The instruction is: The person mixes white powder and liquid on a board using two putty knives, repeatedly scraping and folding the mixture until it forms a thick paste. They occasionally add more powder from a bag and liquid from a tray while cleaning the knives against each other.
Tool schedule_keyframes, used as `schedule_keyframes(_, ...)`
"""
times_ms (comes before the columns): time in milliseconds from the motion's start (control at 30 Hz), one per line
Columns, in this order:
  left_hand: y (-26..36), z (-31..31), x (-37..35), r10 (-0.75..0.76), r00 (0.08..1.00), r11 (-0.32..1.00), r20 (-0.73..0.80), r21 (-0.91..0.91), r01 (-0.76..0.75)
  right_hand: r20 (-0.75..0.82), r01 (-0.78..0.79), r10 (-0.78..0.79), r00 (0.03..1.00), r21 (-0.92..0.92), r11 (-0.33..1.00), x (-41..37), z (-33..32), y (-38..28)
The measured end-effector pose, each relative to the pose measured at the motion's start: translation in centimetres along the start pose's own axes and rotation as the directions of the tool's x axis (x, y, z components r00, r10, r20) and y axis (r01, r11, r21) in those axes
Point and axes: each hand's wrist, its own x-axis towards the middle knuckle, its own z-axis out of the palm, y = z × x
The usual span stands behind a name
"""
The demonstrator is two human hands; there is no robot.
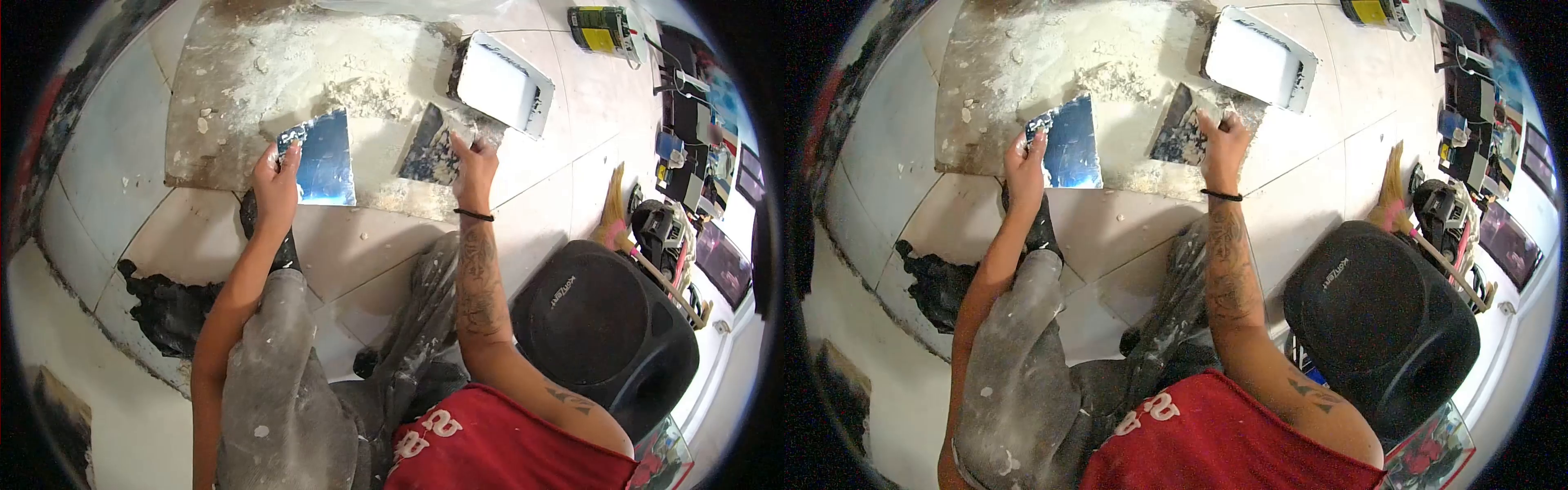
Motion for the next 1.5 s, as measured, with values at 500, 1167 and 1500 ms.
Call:
schedule_keyframes(500,0.0,-0.4,-0.5,0.067,0.998,0.998,-0.005,0.023,-0.066,0.050,0.280,-0.280,0.959,-0.345,0.896,-2.6,-0.9,4.9)
schedule_keyframes(1167,0.2,-0.2,-0.5,0.082,0.997,0.997,-0.008,0.004,-0.082,0.130,0.296,-0.269,0.954,-0.534,0.792,0.8,7.3,2.9)
schedule_keyframes(1500,-0.5,-2.6,-0.4,0.079,0.990,0.994,-0.114,0.085,-0.069,0.292,0.514,-0.424,0.857,-0.517,0.684,-1.1,8.3,-4.4)
